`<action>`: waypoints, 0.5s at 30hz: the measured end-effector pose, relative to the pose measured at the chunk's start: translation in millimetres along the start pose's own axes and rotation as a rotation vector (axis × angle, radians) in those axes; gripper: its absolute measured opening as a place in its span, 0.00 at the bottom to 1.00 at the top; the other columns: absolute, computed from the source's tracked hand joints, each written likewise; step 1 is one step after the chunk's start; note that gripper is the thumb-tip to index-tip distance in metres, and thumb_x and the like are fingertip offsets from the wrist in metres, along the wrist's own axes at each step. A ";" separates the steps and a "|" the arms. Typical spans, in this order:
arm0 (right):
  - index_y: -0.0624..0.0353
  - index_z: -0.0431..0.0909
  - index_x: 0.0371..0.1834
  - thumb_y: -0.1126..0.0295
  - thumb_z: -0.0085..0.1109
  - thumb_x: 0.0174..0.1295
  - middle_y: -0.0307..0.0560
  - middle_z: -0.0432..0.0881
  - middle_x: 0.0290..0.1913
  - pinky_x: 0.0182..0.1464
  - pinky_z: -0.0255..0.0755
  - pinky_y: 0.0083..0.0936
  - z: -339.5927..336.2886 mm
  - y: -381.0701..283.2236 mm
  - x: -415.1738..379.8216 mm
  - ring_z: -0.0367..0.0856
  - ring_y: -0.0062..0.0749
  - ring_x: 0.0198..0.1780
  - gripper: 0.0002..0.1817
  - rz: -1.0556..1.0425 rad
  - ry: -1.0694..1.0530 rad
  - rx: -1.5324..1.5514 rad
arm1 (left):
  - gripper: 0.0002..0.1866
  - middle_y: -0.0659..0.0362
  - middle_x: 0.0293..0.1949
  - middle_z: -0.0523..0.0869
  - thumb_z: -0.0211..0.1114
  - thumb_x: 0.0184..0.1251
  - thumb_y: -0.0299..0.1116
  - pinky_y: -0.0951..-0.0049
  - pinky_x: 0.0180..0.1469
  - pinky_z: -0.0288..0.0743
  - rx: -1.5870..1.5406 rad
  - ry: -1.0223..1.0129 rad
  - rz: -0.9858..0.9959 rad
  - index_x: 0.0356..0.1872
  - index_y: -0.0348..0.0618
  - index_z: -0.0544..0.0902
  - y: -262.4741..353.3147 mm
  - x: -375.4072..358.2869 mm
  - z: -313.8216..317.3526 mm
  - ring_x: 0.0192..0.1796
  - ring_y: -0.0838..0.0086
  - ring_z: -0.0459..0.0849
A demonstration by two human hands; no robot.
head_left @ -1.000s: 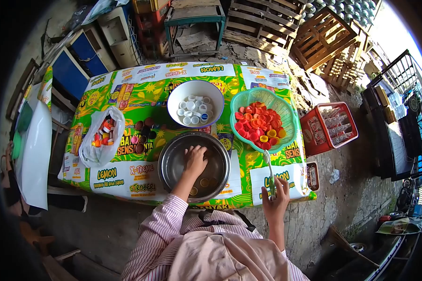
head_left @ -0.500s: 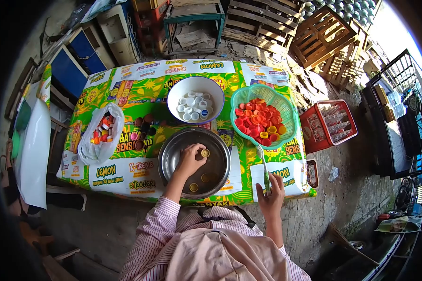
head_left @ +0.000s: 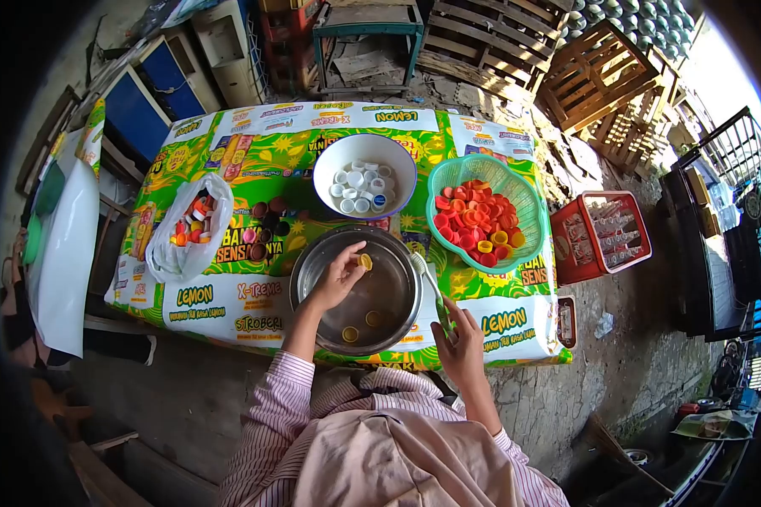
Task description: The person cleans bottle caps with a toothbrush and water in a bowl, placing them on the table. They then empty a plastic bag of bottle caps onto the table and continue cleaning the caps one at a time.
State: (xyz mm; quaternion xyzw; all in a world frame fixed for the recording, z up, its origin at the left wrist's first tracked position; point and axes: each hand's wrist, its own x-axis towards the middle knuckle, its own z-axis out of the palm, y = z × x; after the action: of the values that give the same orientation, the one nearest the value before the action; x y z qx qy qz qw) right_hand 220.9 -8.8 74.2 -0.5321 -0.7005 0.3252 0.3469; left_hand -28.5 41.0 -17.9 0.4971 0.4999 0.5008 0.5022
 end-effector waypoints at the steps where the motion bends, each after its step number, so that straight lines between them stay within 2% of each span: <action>1: 0.61 0.71 0.54 0.75 0.60 0.53 0.50 0.74 0.32 0.27 0.65 0.26 2.3 1.1 0.1 0.70 0.32 0.25 0.23 -0.001 -0.004 0.000 | 0.16 0.54 0.42 0.79 0.60 0.57 0.27 0.70 0.46 0.73 -0.001 0.004 -0.001 0.48 0.42 0.73 0.3 -1.6 -1.9 0.43 0.69 0.80; 3: 0.62 0.71 0.54 0.75 0.59 0.53 0.51 0.75 0.32 0.27 0.65 0.26 5.9 2.9 -0.4 0.71 0.33 0.24 0.22 0.003 -0.040 0.018 | 0.18 0.53 0.42 0.79 0.59 0.58 0.26 0.69 0.46 0.73 0.521 -0.005 0.129 0.50 0.44 0.72 3.1 -5.8 -6.2 0.43 0.64 0.80; 4: 0.62 0.71 0.54 0.75 0.59 0.53 0.52 0.75 0.34 0.27 0.65 0.25 6.3 2.2 -0.3 0.72 0.32 0.25 0.22 0.005 -0.059 0.008 | 0.16 0.55 0.43 0.79 0.59 0.57 0.26 0.65 0.49 0.70 0.626 -0.008 0.118 0.49 0.46 0.73 5.1 -6.0 -7.5 0.46 0.63 0.77; 5: 0.62 0.71 0.54 0.75 0.59 0.53 0.52 0.75 0.34 0.27 0.65 0.25 6.5 0.5 -0.1 0.72 0.32 0.25 0.22 0.005 -0.064 0.011 | 0.16 0.55 0.43 0.79 0.59 0.57 0.26 0.65 0.49 0.70 0.628 -0.005 0.114 0.49 0.46 0.73 7.1 -6.0 -8.0 0.46 0.63 0.77; 7: 0.62 0.71 0.54 0.76 0.59 0.53 0.52 0.75 0.33 0.26 0.66 0.25 6.1 -2.6 0.2 0.72 0.30 0.26 0.22 0.033 -0.082 0.036 | 0.17 0.59 0.44 0.79 0.60 0.56 0.28 0.61 0.52 0.64 1.040 -0.016 0.175 0.48 0.49 0.74 10.0 -4.4 -6.0 0.49 0.65 0.74; 8: 0.62 0.71 0.54 0.76 0.59 0.53 0.52 0.75 0.33 0.26 0.66 0.25 6.3 -2.3 0.5 0.72 0.30 0.26 0.22 0.031 -0.082 0.037 | 0.16 0.63 0.44 0.79 0.62 0.55 0.30 0.61 0.52 0.59 1.042 -0.031 0.147 0.47 0.50 0.76 8.7 -2.2 -4.7 0.51 0.68 0.71; 11: 0.62 0.71 0.54 0.77 0.60 0.53 0.52 0.75 0.33 0.26 0.66 0.25 5.5 -0.6 -0.9 0.72 0.29 0.26 0.22 0.020 -0.069 0.046 | 0.16 0.64 0.43 0.79 0.63 0.53 0.30 0.61 0.51 0.60 1.132 -0.115 0.201 0.46 0.51 0.77 2.5 0.7 4.0 0.50 0.69 0.72; 15: 0.63 0.72 0.54 0.77 0.60 0.53 0.50 0.75 0.33 0.26 0.66 0.24 3.8 3.5 -1.4 0.72 0.30 0.26 0.22 0.027 -0.060 0.033 | 0.15 0.64 0.39 0.78 0.65 0.51 0.30 0.62 0.51 0.60 1.179 -0.044 0.223 0.43 0.49 0.79 1.0 3.9 3.1 0.48 0.69 0.72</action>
State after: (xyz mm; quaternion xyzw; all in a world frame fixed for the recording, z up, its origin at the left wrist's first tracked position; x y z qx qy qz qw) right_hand 219.8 -9.7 69.0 -0.5259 -0.6978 0.3572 0.3300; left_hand -25.4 44.9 -16.9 0.7515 0.6278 0.1784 0.0966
